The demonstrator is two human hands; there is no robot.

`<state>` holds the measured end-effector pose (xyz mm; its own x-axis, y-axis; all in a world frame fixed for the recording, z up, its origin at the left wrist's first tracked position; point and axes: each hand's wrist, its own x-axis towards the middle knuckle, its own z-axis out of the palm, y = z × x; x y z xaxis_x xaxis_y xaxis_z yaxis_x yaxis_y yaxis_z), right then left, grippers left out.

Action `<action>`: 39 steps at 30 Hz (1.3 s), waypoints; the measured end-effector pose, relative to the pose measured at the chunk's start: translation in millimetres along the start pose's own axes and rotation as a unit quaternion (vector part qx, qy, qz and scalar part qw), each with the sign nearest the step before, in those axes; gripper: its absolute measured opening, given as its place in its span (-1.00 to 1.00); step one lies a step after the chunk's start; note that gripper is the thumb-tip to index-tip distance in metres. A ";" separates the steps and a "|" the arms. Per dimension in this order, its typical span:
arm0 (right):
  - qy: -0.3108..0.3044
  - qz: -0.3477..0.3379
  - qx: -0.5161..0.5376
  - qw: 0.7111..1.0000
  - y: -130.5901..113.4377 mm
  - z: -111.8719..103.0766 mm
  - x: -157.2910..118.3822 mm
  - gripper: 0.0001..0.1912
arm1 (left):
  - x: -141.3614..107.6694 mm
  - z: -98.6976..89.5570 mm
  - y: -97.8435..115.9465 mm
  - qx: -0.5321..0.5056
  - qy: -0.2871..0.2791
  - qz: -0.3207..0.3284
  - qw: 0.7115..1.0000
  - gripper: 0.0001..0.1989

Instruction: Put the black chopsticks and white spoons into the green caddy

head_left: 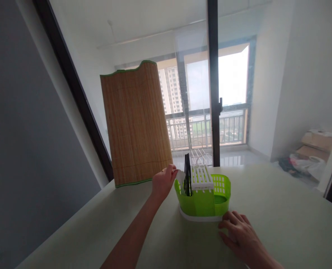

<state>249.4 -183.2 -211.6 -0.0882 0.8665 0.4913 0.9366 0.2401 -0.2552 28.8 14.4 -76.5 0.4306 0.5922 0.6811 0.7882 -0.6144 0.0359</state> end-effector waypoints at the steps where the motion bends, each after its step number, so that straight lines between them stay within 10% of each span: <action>1: -0.003 0.005 -0.001 1.000 1.2 0.1 -0.1 -0.90 | -0.8 5.9 1.1 0.005 -0.023 -0.001 1.000 -0.73; 11: -0.043 0.020 0.007 0.999 2.9 -4.7 1.2 -0.89 | -2.9 26.1 3.0 -0.016 -0.051 -0.036 0.998 -0.74; 16: -0.070 0.101 0.049 0.991 24.4 -11.7 -0.1 -0.78 | -50.6 21.5 21.2 -0.152 0.017 -0.067 0.986 -0.79; 22: -0.141 0.198 0.097 0.965 52.1 -23.4 -0.3 -0.55 | -138.8 35.4 57.0 -0.351 -0.173 -0.062 0.918 -0.88; 28: -0.200 0.185 0.155 0.950 43.7 -20.3 -2.8 -0.59 | -154.0 44.9 66.5 -0.366 -0.273 -0.100 0.884 -0.90; 39: -0.048 0.139 0.249 0.957 12.3 -16.9 -0.2 -0.62 | -157.1 44.4 68.3 -0.399 -0.236 -0.092 0.881 -0.88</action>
